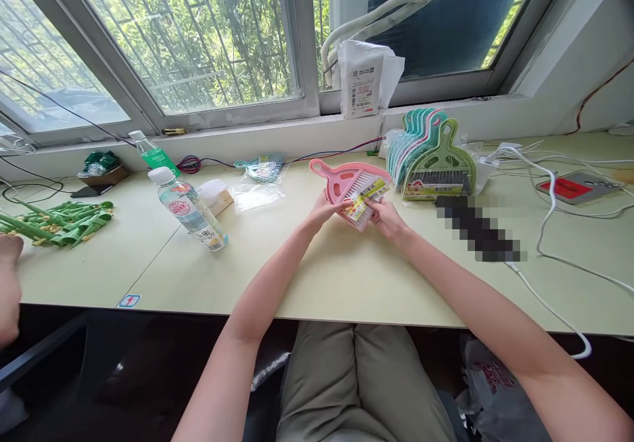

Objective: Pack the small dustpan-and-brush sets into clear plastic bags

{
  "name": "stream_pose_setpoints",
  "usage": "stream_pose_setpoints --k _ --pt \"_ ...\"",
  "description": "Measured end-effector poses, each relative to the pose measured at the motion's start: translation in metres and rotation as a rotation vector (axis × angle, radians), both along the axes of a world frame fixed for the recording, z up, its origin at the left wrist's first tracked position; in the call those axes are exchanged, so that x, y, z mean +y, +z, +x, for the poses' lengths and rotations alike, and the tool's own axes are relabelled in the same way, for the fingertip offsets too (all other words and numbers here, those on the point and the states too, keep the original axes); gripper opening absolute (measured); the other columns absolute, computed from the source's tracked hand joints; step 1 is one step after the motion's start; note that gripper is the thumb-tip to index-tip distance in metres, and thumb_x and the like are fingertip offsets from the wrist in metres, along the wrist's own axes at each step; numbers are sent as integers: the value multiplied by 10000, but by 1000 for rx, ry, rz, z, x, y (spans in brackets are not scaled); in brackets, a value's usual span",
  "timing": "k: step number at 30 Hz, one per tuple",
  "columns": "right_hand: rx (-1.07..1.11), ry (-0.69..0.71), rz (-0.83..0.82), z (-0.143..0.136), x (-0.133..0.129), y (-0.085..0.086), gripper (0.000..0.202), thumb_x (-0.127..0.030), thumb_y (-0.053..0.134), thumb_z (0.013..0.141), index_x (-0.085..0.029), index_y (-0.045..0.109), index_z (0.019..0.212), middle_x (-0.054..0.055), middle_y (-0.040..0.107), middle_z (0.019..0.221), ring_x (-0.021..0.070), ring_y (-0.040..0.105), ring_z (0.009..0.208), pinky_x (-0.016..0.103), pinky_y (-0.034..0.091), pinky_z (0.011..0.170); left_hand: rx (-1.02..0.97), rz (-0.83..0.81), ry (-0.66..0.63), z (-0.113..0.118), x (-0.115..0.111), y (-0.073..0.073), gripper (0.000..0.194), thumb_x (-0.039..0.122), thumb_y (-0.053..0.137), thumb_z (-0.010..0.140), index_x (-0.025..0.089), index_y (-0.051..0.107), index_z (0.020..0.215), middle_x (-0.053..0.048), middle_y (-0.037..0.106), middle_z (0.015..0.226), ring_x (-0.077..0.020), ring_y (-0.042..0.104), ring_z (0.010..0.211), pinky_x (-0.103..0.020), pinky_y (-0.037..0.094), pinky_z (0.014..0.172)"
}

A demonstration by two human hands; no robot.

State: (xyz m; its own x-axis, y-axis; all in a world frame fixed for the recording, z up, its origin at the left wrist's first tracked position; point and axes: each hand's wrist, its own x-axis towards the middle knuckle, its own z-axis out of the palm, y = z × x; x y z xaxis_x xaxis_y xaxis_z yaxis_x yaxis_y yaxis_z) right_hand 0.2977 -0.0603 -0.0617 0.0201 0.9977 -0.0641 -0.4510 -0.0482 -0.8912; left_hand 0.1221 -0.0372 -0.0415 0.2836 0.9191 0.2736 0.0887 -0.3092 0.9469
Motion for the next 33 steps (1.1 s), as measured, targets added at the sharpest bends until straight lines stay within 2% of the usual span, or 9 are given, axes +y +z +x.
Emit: stream_pose_setpoints --k 5,8,11,14,19,21,23,29,33 --pt "12 -61 -29 11 4 0 213 -86 689 748 -210 639 913 5 752 934 149 718 819 260 617 710 761 142 796 -78 15 5 499 370 432 963 182 447 1426 -172 387 1533 -310 232 1482 -505 233 1162" --pt "18 -102 -67 13 5 -3 207 -64 668 753 -210 624 894 10 749 908 155 721 819 277 630 724 1038 -62 957 -130 12 11 421 331 346 988 148 568 1296 -211 523 1405 -336 372 1406 -537 298 1111" --pt "17 -129 -96 16 9 -7 210 -65 659 763 -216 615 902 12 745 892 165 722 816 312 640 738 1039 -229 1034 -155 7 22 452 302 269 1002 95 636 1166 -247 616 1260 -342 562 1236 -507 406 1024" --pt "36 -190 -138 21 14 -11 226 -40 648 765 -216 601 898 7 732 871 150 714 785 298 639 723 915 -289 793 -147 3 36 324 228 436 940 133 641 1172 -178 691 1163 -264 706 979 -403 486 941" --pt "79 -260 -161 31 23 -14 231 3 645 741 -193 578 843 16 721 878 142 700 787 272 629 698 580 -288 -207 -90 -4 41 632 234 697 721 250 567 1339 -116 630 1330 -157 706 709 -312 558 741" --pt "83 -256 -154 35 25 -15 225 4 648 733 -188 582 828 21 723 881 149 701 807 273 627 700 469 -276 -455 -65 -7 33 705 271 742 665 287 562 1346 -123 576 1395 -155 690 720 -308 558 687" --pt "86 -258 -156 37 27 -16 217 5 641 732 -186 592 823 25 728 887 156 704 822 278 626 709 475 -220 -503 -46 -8 22 750 281 790 607 307 577 1325 -114 588 1360 -161 675 753 -302 552 665" --pt "56 -291 -167 38 26 -14 239 2 620 734 -188 621 881 26 738 890 171 712 849 300 634 719 557 39 -265 -46 -1 9 872 332 915 390 286 632 1214 -84 530 1322 -250 624 1097 -318 536 848" --pt "36 -272 -144 41 23 -6 248 -10 637 738 -181 631 917 41 743 930 174 716 879 290 632 755 563 3 -226 -56 5 11 431 371 813 614 249 711 1014 -96 560 1323 -259 598 1160 -348 509 938"
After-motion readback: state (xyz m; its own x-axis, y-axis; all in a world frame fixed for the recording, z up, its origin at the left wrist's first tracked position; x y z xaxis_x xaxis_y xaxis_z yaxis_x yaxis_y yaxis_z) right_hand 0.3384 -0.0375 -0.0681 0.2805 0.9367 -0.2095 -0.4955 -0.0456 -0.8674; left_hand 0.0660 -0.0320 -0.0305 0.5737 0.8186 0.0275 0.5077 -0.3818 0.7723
